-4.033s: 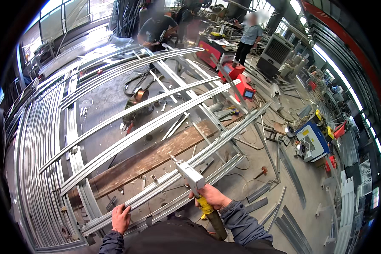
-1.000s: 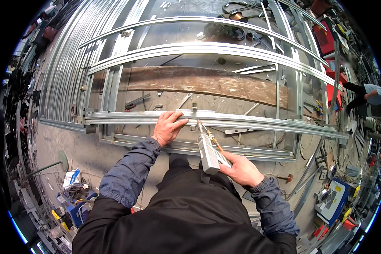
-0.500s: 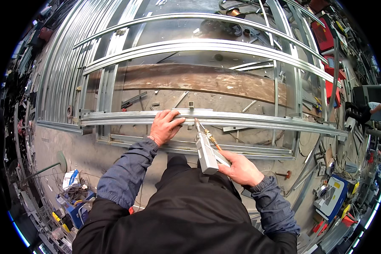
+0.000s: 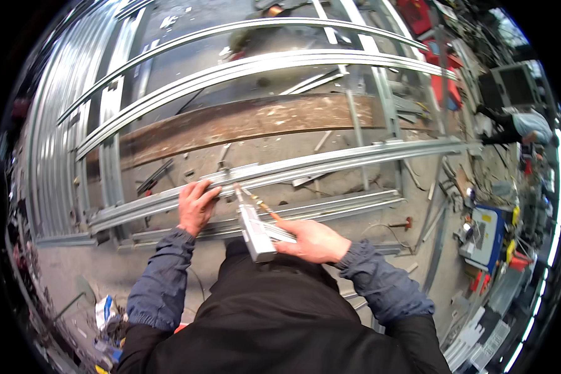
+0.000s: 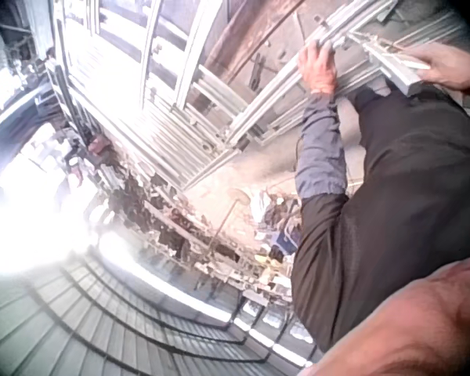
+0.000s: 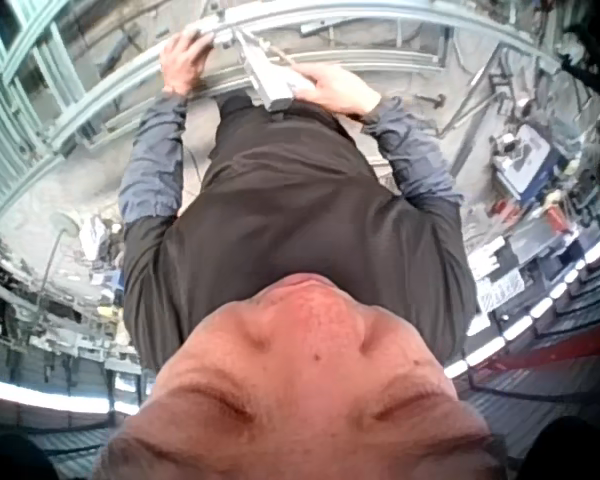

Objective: The person assembles a metal frame by positioning aluminum profiles on a workbench and fastening them with a pneumatic nail gun. The person repeatedly aligns pieces, fires fasteners at joints, and adjusts the frame while other workers are visible in the background.

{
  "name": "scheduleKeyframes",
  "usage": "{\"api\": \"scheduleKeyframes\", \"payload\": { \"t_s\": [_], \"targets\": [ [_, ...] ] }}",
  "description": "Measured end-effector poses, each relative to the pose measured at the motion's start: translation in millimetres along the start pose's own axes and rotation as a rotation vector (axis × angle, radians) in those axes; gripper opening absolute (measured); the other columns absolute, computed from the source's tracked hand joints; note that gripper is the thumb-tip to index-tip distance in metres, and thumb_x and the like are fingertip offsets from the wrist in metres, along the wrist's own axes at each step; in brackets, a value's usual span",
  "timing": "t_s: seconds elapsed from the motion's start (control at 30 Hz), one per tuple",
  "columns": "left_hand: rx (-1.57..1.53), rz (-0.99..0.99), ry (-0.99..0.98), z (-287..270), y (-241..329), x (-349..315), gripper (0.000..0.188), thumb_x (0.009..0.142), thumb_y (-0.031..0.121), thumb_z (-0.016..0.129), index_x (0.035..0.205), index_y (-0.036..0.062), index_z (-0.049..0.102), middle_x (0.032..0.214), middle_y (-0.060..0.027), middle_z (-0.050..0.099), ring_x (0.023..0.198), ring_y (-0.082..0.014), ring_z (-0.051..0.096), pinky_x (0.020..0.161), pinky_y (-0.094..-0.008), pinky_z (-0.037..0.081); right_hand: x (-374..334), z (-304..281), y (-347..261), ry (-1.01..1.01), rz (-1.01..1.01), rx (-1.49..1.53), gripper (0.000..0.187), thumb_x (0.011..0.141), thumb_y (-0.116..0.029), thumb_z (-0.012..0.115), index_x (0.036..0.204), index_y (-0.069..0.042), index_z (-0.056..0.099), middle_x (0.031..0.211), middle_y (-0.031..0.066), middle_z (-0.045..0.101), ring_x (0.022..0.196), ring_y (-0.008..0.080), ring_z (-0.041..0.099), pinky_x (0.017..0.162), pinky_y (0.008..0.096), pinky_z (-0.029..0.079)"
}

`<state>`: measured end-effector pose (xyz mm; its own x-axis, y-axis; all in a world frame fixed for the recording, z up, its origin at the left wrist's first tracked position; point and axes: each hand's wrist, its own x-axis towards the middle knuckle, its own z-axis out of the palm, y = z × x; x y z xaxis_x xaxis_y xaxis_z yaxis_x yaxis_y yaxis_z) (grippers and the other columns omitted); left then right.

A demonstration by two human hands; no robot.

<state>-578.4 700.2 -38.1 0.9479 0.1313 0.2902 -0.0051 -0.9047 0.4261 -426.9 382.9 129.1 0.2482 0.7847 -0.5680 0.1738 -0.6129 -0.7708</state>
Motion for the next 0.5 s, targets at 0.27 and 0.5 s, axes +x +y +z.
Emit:
{"api": "scheduleKeyframes", "payload": {
  "t_s": [0.27,0.5],
  "targets": [
    [-0.029,-0.009,0.001,8,2,0,0.038,0.078,0.013,0.085,0.115,0.0183,0.078,0.127,-0.0047,0.070,0.111,-0.0315,0.064,0.097,-0.0461,0.047,1,4,19,0.018,-0.038,-0.034,0.053,0.101,-0.047,0.067,0.135,-0.007,0.066,0.116,0.0235,0.074,0.111,0.0434,0.069,0.095,0.0488,0.054],
    [-0.020,0.004,-0.004,9,5,2,0.038,0.077,0.014,0.085,0.115,0.0181,0.078,0.126,-0.0042,0.071,0.112,-0.0311,0.064,0.098,-0.0457,0.047,-1,-6,14,-0.099,0.027,-0.014,0.062,0.103,-0.043,0.067,0.148,-0.002,0.058,0.133,0.0251,0.068,0.121,0.0435,0.065,0.103,0.0464,0.052]
  ]
}}
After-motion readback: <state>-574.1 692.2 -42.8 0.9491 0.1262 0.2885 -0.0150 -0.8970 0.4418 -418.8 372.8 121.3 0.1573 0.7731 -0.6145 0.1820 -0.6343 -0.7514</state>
